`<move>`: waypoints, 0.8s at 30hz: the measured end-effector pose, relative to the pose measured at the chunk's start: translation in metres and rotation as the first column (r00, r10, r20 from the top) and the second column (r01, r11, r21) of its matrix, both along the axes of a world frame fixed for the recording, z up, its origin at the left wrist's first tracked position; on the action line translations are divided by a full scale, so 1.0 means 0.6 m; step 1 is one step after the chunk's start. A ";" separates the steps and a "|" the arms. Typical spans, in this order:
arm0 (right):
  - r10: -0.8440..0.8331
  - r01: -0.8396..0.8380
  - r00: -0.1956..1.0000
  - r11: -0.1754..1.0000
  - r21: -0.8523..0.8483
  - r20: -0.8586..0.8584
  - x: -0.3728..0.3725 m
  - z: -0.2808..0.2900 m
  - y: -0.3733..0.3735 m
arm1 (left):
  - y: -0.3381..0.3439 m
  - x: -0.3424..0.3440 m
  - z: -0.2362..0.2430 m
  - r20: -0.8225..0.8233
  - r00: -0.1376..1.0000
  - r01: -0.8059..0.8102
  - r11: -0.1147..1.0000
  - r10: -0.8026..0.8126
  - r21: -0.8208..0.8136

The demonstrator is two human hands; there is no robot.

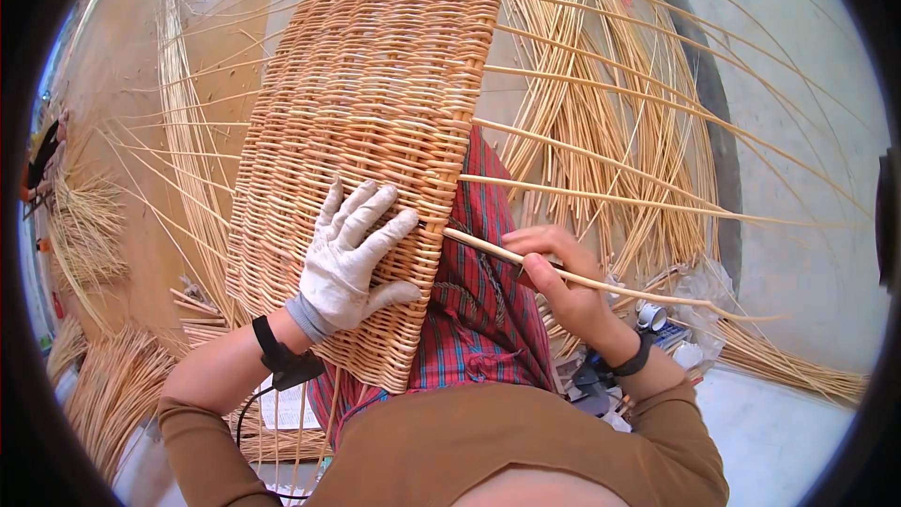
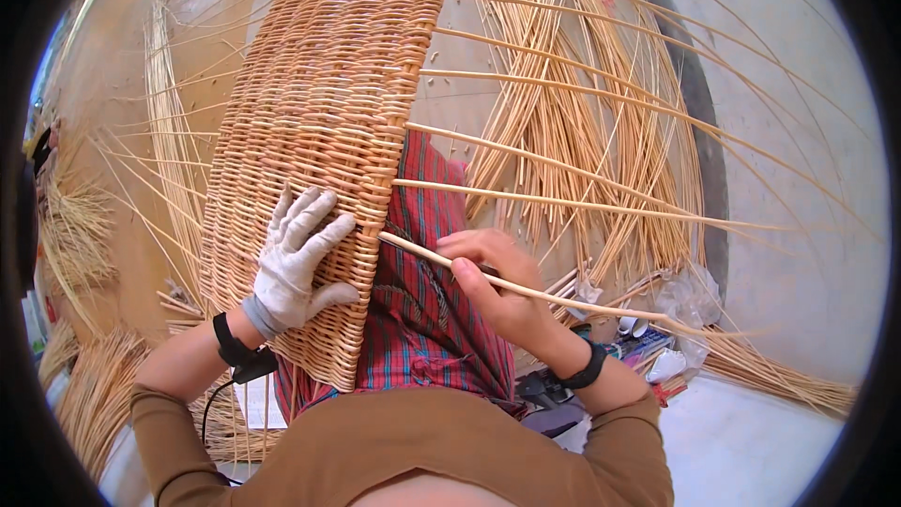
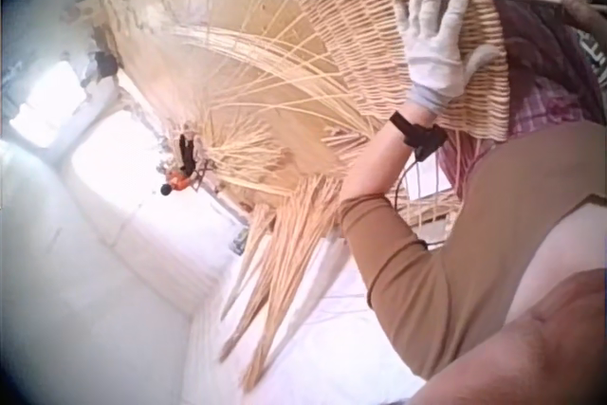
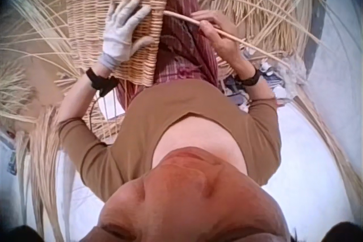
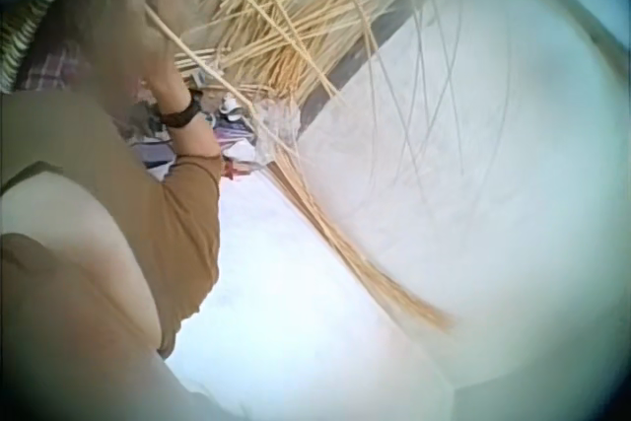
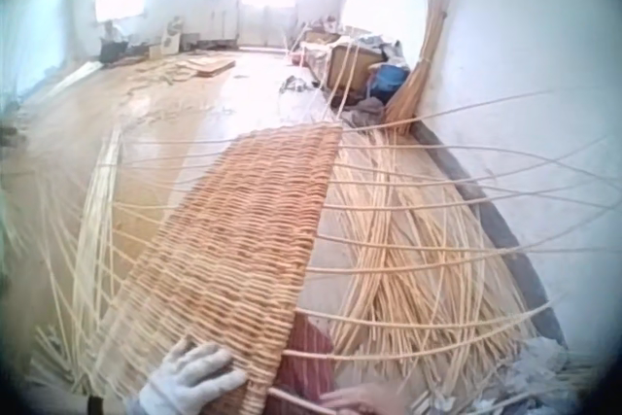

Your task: Weaving a large wicker basket by inserting and trimming long wooden strands.

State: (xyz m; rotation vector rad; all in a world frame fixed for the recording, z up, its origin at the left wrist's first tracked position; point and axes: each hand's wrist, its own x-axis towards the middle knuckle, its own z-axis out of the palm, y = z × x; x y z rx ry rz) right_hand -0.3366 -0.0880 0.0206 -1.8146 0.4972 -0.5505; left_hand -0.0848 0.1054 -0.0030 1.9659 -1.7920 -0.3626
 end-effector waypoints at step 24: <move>0.534 -0.550 0.649 0.822 0.151 -0.543 0.059 0.021 -0.072 | -0.002 0.001 -0.010 -0.025 0.999 0.027 0.997 -0.029 -0.070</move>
